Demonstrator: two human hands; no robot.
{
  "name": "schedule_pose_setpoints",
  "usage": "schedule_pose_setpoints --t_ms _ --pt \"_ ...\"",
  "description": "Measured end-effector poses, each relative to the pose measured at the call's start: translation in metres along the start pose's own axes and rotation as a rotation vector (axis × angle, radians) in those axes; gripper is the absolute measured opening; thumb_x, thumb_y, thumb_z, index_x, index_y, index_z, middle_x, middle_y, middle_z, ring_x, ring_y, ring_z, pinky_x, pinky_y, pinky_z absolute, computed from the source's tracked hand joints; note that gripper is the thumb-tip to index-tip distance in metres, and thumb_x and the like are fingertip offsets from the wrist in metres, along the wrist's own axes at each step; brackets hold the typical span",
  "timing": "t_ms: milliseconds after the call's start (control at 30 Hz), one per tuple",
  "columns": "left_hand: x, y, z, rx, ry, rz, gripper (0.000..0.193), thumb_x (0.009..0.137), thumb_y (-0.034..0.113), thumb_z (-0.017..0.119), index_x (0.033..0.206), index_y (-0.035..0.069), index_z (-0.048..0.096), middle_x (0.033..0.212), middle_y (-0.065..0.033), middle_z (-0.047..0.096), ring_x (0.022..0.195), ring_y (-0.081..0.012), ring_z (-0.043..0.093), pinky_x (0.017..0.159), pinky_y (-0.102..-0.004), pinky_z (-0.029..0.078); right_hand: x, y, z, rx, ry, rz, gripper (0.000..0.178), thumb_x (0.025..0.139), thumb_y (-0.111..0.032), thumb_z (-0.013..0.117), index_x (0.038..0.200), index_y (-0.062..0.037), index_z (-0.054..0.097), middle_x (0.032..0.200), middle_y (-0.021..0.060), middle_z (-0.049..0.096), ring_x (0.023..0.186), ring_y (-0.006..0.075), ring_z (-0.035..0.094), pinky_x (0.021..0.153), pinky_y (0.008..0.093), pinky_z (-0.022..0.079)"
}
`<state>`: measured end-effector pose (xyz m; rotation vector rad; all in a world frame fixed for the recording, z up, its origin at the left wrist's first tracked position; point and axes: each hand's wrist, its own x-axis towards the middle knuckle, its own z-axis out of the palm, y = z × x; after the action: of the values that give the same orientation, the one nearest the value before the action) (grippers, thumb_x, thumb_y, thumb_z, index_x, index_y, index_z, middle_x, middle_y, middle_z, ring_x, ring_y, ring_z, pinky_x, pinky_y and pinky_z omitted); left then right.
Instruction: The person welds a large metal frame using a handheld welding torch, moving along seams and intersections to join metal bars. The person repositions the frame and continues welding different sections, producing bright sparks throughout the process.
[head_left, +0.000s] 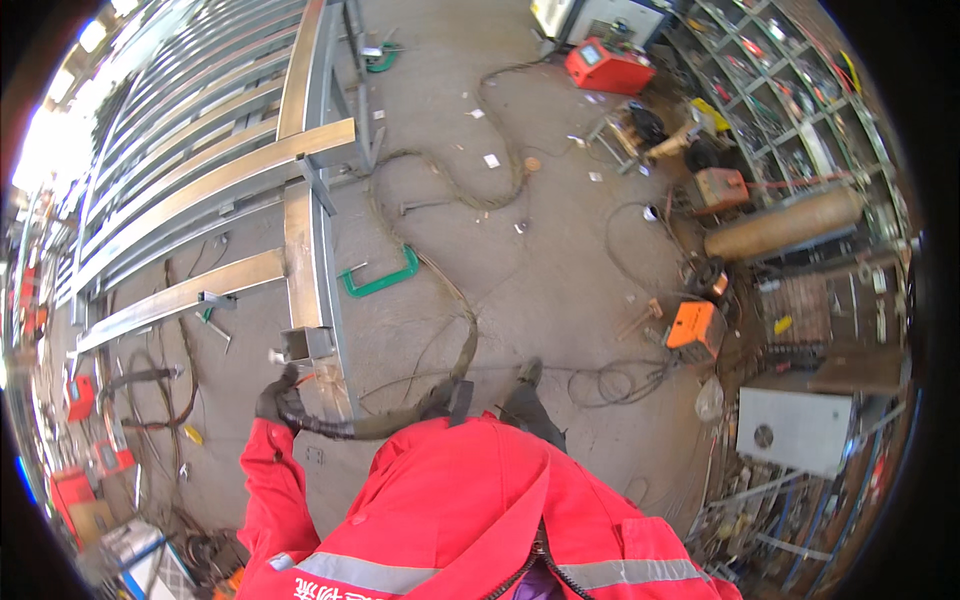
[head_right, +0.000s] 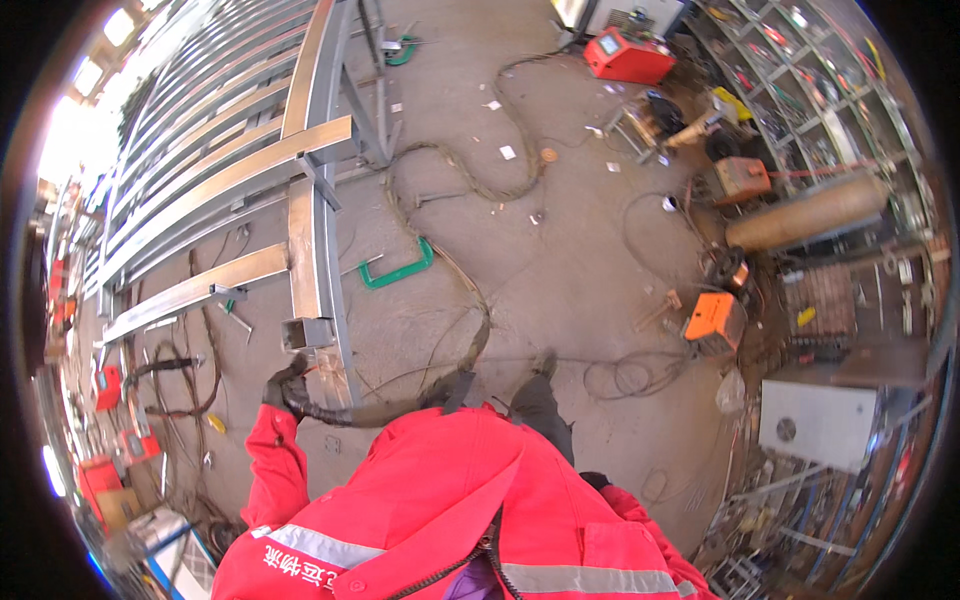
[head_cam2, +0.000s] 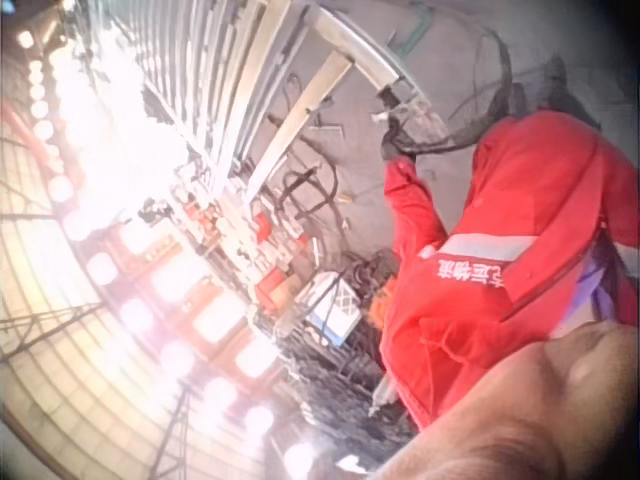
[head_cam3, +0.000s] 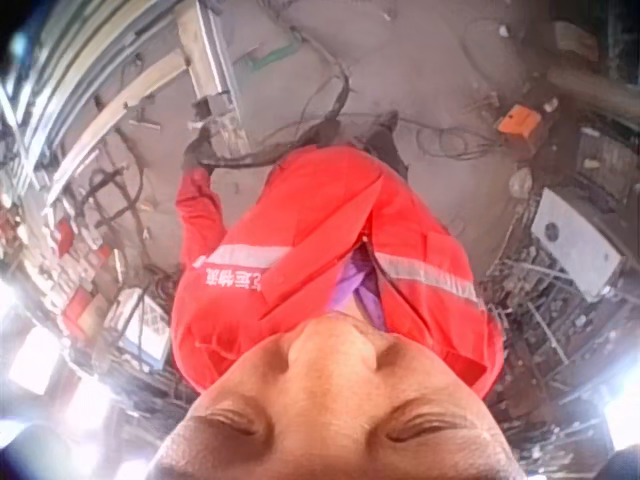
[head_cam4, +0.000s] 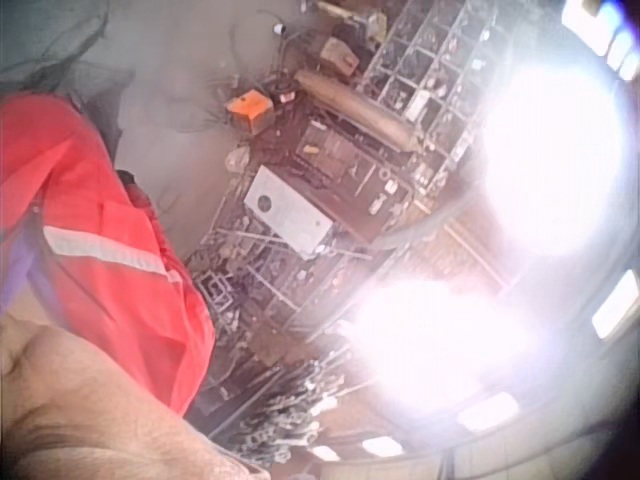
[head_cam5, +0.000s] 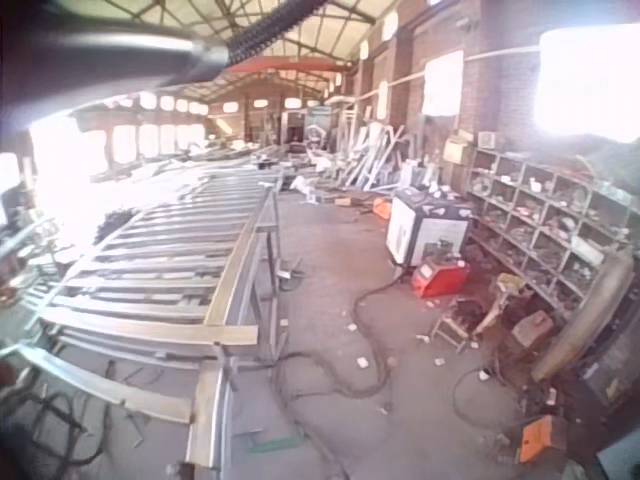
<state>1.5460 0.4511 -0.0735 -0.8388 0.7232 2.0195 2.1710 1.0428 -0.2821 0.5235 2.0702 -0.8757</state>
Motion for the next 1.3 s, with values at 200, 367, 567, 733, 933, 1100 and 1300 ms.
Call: schedule_pose_setpoints --t_ms 200,367,567,733,933,1100,1300 --pt "-0.091 -0.086 0.122 -0.051 0.663 0.7 0.022 0.096 0.028 0.058 0.083 0.014 0.049 0.063 0.0035 0.043 0.043 -0.0104 0.04 0.038 -0.0274 0.034 0.12 -0.044 -0.287 0.845 0.073 0.507 0.024 0.091 -0.031 0.066 0.108 -0.0143 0.063 0.098 0.0065 0.067 0.082 0.0288 0.068 0.072 0.0504 0.054" --pt "-0.089 -0.175 0.264 0.112 0.946 1.125 0.014 0.094 0.02 0.056 0.093 0.007 0.051 0.067 -0.0003 0.044 0.046 -0.0108 0.043 0.039 -0.0263 0.036 0.194 -0.077 -0.476 0.789 0.088 0.476 0.036 0.091 -0.028 0.069 0.122 -0.0141 0.06 0.097 0.0058 0.067 0.079 0.0232 0.068 0.066 0.0395 0.055" --pt "-0.066 -0.228 0.397 0.402 0.973 1.409 0.021 0.097 0.014 0.055 0.113 0.002 0.05 0.071 -0.0028 0.048 0.047 -0.0118 0.048 0.04 -0.0281 0.039 0.158 -0.315 -0.578 0.56 -0.137 -0.456 0.052 0.098 -0.031 0.065 0.138 -0.0011 0.049 0.111 0.0085 0.066 0.09 0.0168 0.067 0.077 0.0299 0.055" --pt "0.013 -0.216 0.483 0.839 0.828 1.668 0.037 0.095 0.015 0.061 0.125 0.0 0.047 0.094 -0.0164 0.055 0.074 -0.028 0.057 0.062 -0.0419 0.047 0.055 -0.564 -0.612 0.582 -0.344 -1.054 0.05 0.1 -0.036 0.06 0.135 -0.0007 0.053 0.117 0.0102 0.064 0.101 0.0175 0.064 0.086 0.0321 0.052" --pt "0.066 -0.186 0.59 0.989 0.125 1.512 0.068 0.094 0.026 0.066 0.144 -0.002 0.031 0.121 -0.0315 0.056 0.105 -0.0451 0.062 0.087 -0.048 0.051 -0.001 -0.653 -0.694 0.922 -0.119 -1.059 0.053 0.099 -0.044 0.057 0.123 0.0035 0.059 0.105 0.0126 0.068 0.088 0.0202 0.067 0.08 0.0325 0.055" --pt "0.101 -0.162 0.624 1.331 -0.353 1.251 0.096 0.087 0.036 0.075 0.152 -0.004 0.017 0.128 -0.0304 0.052 0.11 -0.0409 0.061 0.093 -0.0442 0.05 -0.009 -0.646 -0.764 0.699 0.21 -0.919 0.047 0.095 -0.039 0.062 0.126 -0.0037 0.062 0.094 0.0074 0.069 0.063 0.0115 0.06 0.055 0.0255 0.053" --pt "0.148 -0.124 0.59 1.312 -0.385 1.196 0.092 0.088 0.041 0.072 0.154 -0.001 0.023 0.138 -0.0292 0.05 0.109 -0.0369 0.063 0.094 -0.0427 0.05 -0.025 -0.627 -0.851 0.443 0.3 -1.121 0.051 0.083 -0.027 0.067 0.126 -0.0019 0.055 0.102 0.0133 0.064 0.068 0.0165 0.063 0.057 0.0308 0.052"
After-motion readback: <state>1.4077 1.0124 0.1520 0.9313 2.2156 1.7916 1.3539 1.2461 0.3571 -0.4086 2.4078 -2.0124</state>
